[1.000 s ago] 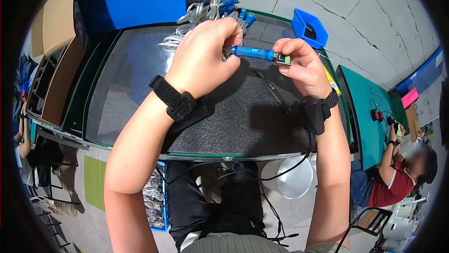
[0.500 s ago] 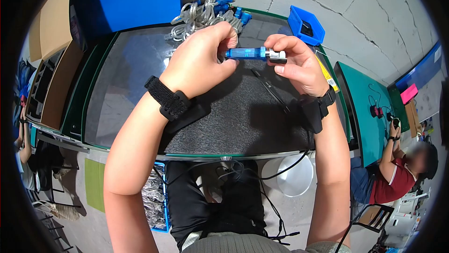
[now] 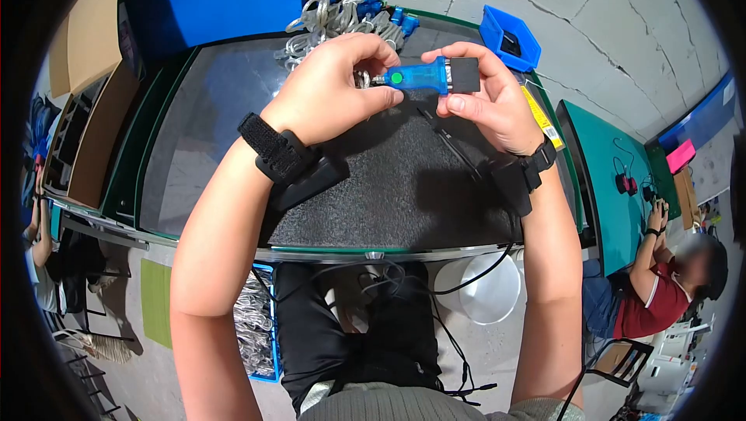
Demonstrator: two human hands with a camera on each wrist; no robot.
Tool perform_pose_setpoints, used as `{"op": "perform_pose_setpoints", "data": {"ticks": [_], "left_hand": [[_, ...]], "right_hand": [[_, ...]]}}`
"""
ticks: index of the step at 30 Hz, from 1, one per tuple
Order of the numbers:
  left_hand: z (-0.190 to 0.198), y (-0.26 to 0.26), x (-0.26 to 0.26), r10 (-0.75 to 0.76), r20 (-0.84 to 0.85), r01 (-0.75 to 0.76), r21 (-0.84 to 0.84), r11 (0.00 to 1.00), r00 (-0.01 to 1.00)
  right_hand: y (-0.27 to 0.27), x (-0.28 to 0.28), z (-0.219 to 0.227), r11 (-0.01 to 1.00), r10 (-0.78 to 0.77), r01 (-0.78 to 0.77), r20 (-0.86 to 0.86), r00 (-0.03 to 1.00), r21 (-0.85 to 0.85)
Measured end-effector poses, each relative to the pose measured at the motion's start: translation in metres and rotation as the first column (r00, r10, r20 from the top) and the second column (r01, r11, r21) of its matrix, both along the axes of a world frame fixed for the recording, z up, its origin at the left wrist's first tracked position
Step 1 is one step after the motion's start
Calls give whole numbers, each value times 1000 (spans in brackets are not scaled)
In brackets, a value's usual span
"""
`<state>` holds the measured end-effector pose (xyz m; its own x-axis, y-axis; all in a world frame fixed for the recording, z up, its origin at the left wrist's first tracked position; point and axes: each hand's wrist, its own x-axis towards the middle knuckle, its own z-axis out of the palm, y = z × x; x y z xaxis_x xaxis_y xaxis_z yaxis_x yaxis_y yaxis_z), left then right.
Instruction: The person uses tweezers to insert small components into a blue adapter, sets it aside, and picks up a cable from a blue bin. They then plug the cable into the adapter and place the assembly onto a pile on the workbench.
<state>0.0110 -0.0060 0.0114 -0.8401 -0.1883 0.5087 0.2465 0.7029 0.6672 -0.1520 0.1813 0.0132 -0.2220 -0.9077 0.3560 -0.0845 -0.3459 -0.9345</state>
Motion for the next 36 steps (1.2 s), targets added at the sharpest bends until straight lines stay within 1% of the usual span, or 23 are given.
{"op": "perform_pose_setpoints", "data": {"ticks": [1, 3, 4, 7, 8, 9, 10, 12, 13, 15, 16, 18, 19, 20, 22, 23, 24, 27, 28, 31, 33, 34, 36], "left_hand": [[1, 1, 1, 3, 0, -3, 1, 1000, 1000], [5, 3, 3, -3, 117, -6, 82, 997, 993], [5, 3, 3, -1, 119, -9, 83, 997, 993], [7, 3, 4, 16, 164, -27, 64, 998, 986], [8, 2, 5, 26, 162, -31, 24, 999, 986], [8, 3, 6, 36, 160, -34, -16, 999, 986], [8, 3, 6, 34, 161, -32, -16, 999, 986], [9, 4, 7, 48, 91, -42, -65, 997, 995], [10, 5, 8, 47, 92, -41, -64, 997, 995], [13, 6, 10, 42, 125, -51, 73, 996, 991], [14, 7, 11, 40, 127, -50, 73, 996, 991], [14, 7, 13, -6, 33, 6, -10, 1000, 999], [11, 7, 11, -2, -12, 1, -47, 999, 1000], [9, 6, 9, -3, -11, 2, -47, 999, 1000], [7, 2, 5, 22, -27, -26, -158, 987, 999], [4, -2, 2, 8, -79, -22, -176, 984, 997], [4, -3, 2, 7, -78, -21, -178, 984, 997], [6, -1, 3, 33, -49, -36, -53, 998, 998], [6, -1, 3, 32, -49, -34, -54, 998, 998], [6, 1, 4, 41, -63, -46, -86, 995, 997], [6, 1, 4, 32, -51, -32, 2, 999, 998], [5, 1, 3, 32, -50, -32, 2, 999, 998], [3, 0, 2, 14, -51, -8, 104, 995, 999]], "right_hand": [[0, 0, 1, 1000, -20, 19, -25, 999, -2], [-1, 1, 1, 999, -43, 43, -50, 998, 0], [-1, 1, 1, 998, -70, 70, -75, 995, 1], [-2, 1, 2, 998, -61, 62, -67, 996, 6], [-3, 2, 1, 998, -62, 63, -67, 996, 7], [-4, 3, -1, 997, -72, 70, -58, 996, -36], [-4, 3, -2, 994, -81, 78, -49, 995, -78], [-3, 1, -2, 993, -109, 106, -80, 991, -46], [-3, 0, -2, 991, -134, 133, -112, 985, -16], [-3, -2, -4, 987, -160, 162, -126, 979, 5], [-2, -3, -5, 982, -185, 190, -140, 973, 24], [-1, -4, -5, 977, -201, 207, -101, 974, 58], [0, -5, -4, 971, -217, 222, -64, 974, 92], [0, -5, -3, 971, -218, 223, -63, 974, 92], [1, -5, -2, 964, -235, 236, -26, 972, 125], [0, -5, -2, 963, -236, 237, -25, 971, 124], [0, -4, -2, 971, -211, 217, -62, 975, 100], [-1, -3, -4, 979, -191, 198, -118, 974, 46], [-1, -3, -4, 980, -193, 197, -137, 972, 17], [1, 0, -1, 978, -206, 209, -159, 966, 6], [2, 1, 0, 978, -207, 207, -153, 966, -15], [2, 2, 1, 979, -204, 201, -149, 968, -36], [1, 1, -2, 980, -193, 186, -135, 972, -68]]}}
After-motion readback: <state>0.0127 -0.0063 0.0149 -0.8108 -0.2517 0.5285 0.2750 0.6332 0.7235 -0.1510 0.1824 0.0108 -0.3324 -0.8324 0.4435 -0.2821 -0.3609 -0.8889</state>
